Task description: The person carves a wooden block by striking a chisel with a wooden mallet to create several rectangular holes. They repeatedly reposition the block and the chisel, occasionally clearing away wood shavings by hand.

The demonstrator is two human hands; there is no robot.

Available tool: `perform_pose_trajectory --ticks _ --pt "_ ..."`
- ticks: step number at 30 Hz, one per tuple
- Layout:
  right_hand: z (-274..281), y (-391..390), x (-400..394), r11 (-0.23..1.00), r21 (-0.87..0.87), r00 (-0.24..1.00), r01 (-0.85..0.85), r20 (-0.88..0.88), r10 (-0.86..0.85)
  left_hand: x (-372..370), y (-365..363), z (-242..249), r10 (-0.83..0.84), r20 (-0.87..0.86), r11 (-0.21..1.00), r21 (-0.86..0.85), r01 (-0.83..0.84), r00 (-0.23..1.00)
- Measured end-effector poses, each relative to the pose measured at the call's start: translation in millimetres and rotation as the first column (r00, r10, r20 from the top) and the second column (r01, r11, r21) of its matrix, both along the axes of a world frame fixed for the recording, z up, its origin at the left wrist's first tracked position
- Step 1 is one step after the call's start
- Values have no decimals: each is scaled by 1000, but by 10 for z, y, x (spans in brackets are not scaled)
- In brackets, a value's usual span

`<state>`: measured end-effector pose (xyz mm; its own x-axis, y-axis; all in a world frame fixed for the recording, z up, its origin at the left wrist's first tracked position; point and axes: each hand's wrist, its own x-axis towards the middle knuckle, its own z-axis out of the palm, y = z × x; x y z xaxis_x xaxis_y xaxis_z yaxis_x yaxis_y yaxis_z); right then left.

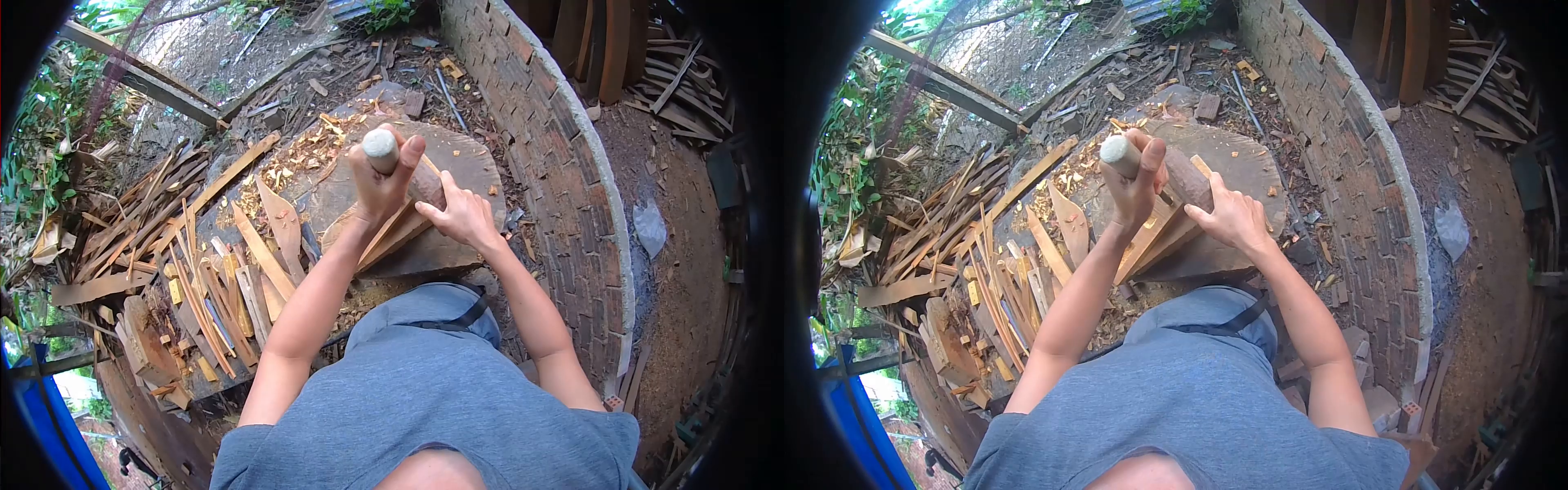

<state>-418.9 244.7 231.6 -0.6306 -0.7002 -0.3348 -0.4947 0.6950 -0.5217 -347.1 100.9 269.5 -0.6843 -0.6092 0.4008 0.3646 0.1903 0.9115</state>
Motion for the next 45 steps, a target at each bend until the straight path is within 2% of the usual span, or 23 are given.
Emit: perform_pose_trajectory --ticks 5,9,10,11,12,14,18,20,21,22,24,25,26,28,29,32,35,36,38,39,42,44,45 --pt "-166 33 -30 999 -54 999 0 -35 -2 -49 77 -13 20 -4 970 -240 -20 1000" --pt "90 116 -174 871 -337 844 358 516 -147 -52 134 34 2 -11 958 -287 -5 1000" --pt "56 179 -249 725 -560 867 400 488 -101 -51 143 10 41 3 956 -292 -39 999" --pt "525 228 -125 596 -690 900 411 410 -146 -48 136 28 45 -20 939 -342 -49 999" --pt "508 431 -296 611 -649 887 453 396 -237 -47 124 57 39 -37 920 -388 -50 999" --pt "1339 558 -91 454 -835 948 311 305 -90 -64 148 58 40 20 969 -247 -34 999" --pt "1447 614 105 310 -936 981 168 127 -148 -104 153 60 14 -26 944 -328 -22 1000" --pt "1420 550 112 783 -605 988 -144 -128 83 -58 143 12 -16 -29 940 -341 5 999" --pt "1580 619 112 866 -482 990 -135 -108 95 -55 146 0 -5 -57 951 -308 -13 998" --pt "1731 628 94 860 -491 989 -137 -123 87 -89 115 20 21 -95 960 -277 -46 995" --pt "1866 699 172 688 -716 990 -115 -141 20 -48 140 77 35 70 979 -201 -20 997" --pt "1857 599 296 405 -914 994 -31 -70 -84 -63 150 75 26 60 976 -217 -13 998" --pt "1835 632 335 385 -921 994 55 15 -106 -54 169 87 22 63 976 -219 -8 998" --pt "1723 562 219 677 -660 864 -327 -499 -69 -53 204 135 5 -83 905 -424 -40 997" --pt "1622 525 183 889 -362 890 -281 -445 100 -31 183 66 -29 -62 894 -447 -2 998" --pt "1666 605 97 855 -415 855 -312 -515 62 -135 186 7 -24 -121 969 -247 -7 992" --pt "1776 492 233 322 -917 943 -235 -295 -153 -62 166 -8 -67 24 960 -272 72 997" --pt "1749 502 240 319 -920 944 -228 -289 -161 -74 125 -134 -75 30 958 -276 80 997" --pt "1638 527 211 858 -386 813 -337 -579 59 -142 63 -357 -160 -169 984 -104 144 973" --pt "1538 513 140 870 -381 854 -313 -513 83 -102 255 73 -72 -173 971 -239 29 982" --pt "1721 613 111 834 -470 867 -288 -498 19 -74 145 94 -53 -22 971 -236 46 998" --pt "1721 533 108 487 -780 858 -392 -501 -113 -56 153 19 -42 -17 974 -225 37 999" --pt "1694 525 139 608 -698 835 -379 -542 -101 -69 117 -69 -52 -81 969 -244 30 995"
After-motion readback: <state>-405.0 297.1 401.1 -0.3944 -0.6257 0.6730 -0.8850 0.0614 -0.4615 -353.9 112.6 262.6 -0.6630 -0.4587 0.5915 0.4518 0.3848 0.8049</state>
